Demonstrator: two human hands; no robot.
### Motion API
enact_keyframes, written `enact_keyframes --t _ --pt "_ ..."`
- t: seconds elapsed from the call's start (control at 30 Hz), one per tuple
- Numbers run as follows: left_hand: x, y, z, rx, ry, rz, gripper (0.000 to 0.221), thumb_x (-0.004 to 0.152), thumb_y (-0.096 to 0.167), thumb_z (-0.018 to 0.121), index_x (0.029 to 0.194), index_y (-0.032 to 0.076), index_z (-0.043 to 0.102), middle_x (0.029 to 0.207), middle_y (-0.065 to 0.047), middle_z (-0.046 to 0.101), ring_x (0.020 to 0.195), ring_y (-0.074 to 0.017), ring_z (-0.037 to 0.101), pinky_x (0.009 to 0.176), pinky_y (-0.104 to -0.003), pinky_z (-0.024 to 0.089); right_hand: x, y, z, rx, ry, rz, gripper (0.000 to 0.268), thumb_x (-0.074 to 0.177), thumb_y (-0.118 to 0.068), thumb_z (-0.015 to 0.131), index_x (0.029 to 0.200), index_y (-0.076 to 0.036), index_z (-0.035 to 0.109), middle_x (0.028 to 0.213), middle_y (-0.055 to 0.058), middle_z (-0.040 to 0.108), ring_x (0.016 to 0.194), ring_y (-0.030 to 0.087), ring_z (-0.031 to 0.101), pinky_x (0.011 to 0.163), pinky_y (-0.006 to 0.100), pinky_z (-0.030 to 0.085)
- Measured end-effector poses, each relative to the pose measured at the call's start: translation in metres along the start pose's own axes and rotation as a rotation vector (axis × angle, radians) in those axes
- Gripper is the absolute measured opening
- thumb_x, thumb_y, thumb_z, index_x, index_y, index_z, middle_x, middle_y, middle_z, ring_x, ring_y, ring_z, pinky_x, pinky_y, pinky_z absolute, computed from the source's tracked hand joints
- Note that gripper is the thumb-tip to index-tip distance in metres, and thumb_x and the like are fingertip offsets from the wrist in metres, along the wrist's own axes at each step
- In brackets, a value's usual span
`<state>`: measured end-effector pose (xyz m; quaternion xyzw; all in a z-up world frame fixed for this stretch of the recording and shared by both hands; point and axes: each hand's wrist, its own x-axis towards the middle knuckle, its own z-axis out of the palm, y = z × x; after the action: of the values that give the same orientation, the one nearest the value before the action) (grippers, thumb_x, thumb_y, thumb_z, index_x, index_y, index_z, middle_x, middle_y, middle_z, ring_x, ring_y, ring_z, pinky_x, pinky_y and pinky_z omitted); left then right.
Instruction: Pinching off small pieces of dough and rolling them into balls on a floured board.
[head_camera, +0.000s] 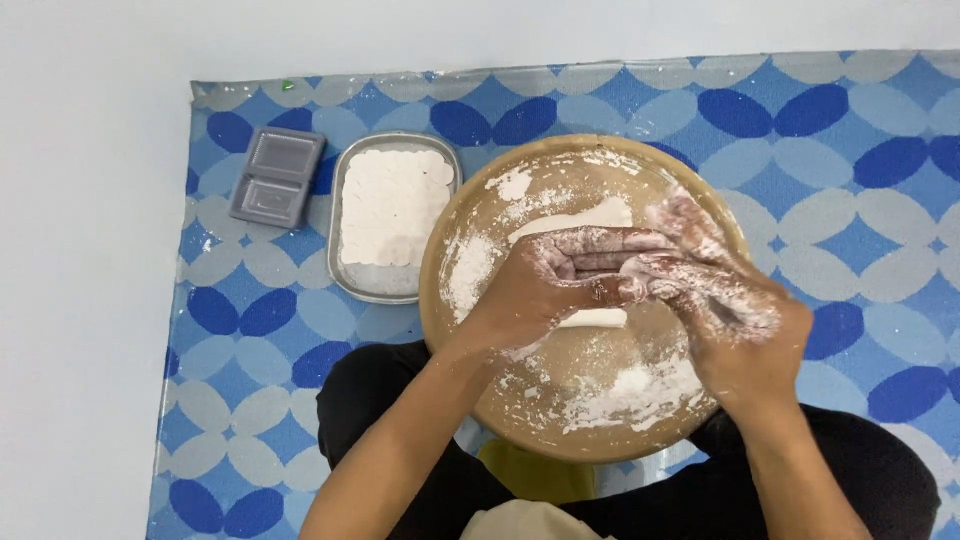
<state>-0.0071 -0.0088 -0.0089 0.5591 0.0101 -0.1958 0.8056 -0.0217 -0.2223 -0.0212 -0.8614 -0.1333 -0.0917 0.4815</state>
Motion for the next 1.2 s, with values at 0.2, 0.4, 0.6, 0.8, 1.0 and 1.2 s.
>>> enact_keyframes --t 0.2,0.4,0.6,0.8,1.0,1.2 --pt "0.004 0.007 -0.001 0.274 0.014 -0.034 0.052 0.069 0.026 0.081 0.117 0.007 0.073 0.108 -0.01 0.08 0.093 -0.0185 0.078 0.087 -0.031 0.064 -0.003 -0.002 0.0 0.264 -0.149 0.134 0.054 0.099 -0.038 0.047 0.127 0.004 0.063 0.131 0.021 0.069 0.111 0.03 0.069 0.093 0.042 0.055" --pt "0.001 0.009 0.008 0.175 0.212 0.002 0.038 0.074 0.015 0.079 0.11 0.005 0.073 0.105 -0.009 0.08 0.093 -0.0209 0.078 0.094 -0.038 0.062 0.011 -0.022 0.001 -0.182 -0.209 -0.116 0.071 0.075 -0.017 0.081 0.141 -0.011 0.056 0.161 0.02 0.046 0.144 0.041 0.051 0.107 0.054 0.053" --pt "0.001 0.007 0.007 0.233 0.081 0.056 0.058 0.08 0.025 0.074 0.131 0.003 0.061 0.119 -0.014 0.075 0.102 -0.0204 0.075 0.091 -0.033 0.061 0.009 -0.015 0.004 -0.252 -0.121 -0.264 0.055 0.073 0.003 0.08 0.127 0.0 0.068 0.143 0.019 0.063 0.14 0.036 0.056 0.119 0.047 0.047" --pt "-0.006 0.012 -0.004 -0.27 0.126 -0.274 0.067 0.072 -0.006 0.069 0.136 -0.008 0.053 0.113 -0.024 0.072 0.097 -0.0309 0.073 0.087 -0.038 0.061 0.007 -0.005 0.003 -0.182 -0.023 -0.127 0.045 0.08 0.004 0.075 0.125 0.006 0.068 0.128 0.023 0.071 0.105 0.032 0.074 0.081 0.038 0.06" --pt "0.006 -0.012 -0.007 -0.139 -0.054 -0.023 0.057 0.071 0.013 0.083 0.122 -0.004 0.066 0.114 -0.018 0.074 0.099 -0.0235 0.073 0.085 -0.032 0.065 0.013 -0.03 -0.001 -0.074 0.011 -0.076 0.034 0.075 0.011 0.077 0.108 0.003 0.072 0.121 0.021 0.073 0.116 0.031 0.071 0.113 0.045 0.055" --pt "-0.001 0.01 0.005 0.198 0.077 -0.07 0.049 0.068 0.03 0.081 0.113 0.011 0.075 0.114 -0.008 0.079 0.102 -0.019 0.077 0.095 -0.035 0.061 0.01 -0.027 0.002 -0.021 -0.207 -0.192 0.048 0.095 -0.024 0.058 0.138 -0.002 0.053 0.159 0.024 0.044 0.154 0.046 0.038 0.13 0.063 0.029"
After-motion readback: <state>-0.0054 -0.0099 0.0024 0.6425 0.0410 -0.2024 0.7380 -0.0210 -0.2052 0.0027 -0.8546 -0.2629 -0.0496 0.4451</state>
